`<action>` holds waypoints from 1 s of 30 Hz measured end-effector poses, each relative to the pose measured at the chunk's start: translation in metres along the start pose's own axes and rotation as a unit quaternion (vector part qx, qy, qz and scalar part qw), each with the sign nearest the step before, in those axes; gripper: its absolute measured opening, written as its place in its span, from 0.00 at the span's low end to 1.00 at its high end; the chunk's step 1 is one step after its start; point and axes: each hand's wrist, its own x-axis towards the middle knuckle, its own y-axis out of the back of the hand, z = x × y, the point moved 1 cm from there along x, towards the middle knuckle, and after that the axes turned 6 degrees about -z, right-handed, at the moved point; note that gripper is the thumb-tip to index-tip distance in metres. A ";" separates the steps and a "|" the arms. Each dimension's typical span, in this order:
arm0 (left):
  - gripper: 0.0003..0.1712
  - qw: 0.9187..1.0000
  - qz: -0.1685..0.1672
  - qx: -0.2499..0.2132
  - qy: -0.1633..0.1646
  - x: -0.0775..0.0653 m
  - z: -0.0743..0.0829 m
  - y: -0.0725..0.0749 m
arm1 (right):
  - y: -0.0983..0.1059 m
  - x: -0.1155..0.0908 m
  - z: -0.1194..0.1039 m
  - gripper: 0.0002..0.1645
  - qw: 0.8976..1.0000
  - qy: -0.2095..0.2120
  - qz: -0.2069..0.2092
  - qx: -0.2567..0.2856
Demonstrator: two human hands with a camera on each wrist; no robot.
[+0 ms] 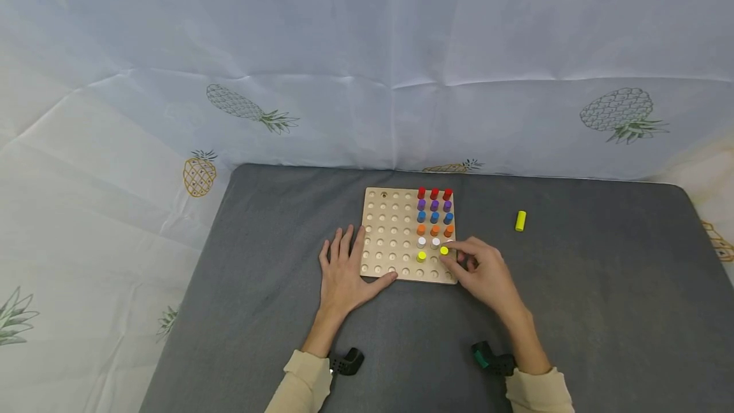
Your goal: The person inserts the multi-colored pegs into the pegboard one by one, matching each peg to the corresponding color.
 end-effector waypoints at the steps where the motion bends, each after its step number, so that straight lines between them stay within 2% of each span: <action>1: 0.66 1.000 -0.001 0.000 0.001 0.000 0.000 0.000 | -0.001 0.000 0.000 0.10 1.000 0.001 -0.003 0.003; 15: 0.66 1.000 -0.008 0.004 0.005 0.000 0.000 -0.001 | -0.008 0.000 0.001 0.13 0.999 -0.008 -0.036 0.023; 20: 0.66 1.000 -0.008 0.007 0.005 0.000 0.000 -0.001 | -0.010 0.001 0.003 0.13 0.999 0.000 -0.040 0.027; 30: 0.67 1.000 -0.007 0.007 0.003 0.000 0.000 -0.001 | -0.014 0.001 0.006 0.12 0.998 -0.011 -0.057 0.038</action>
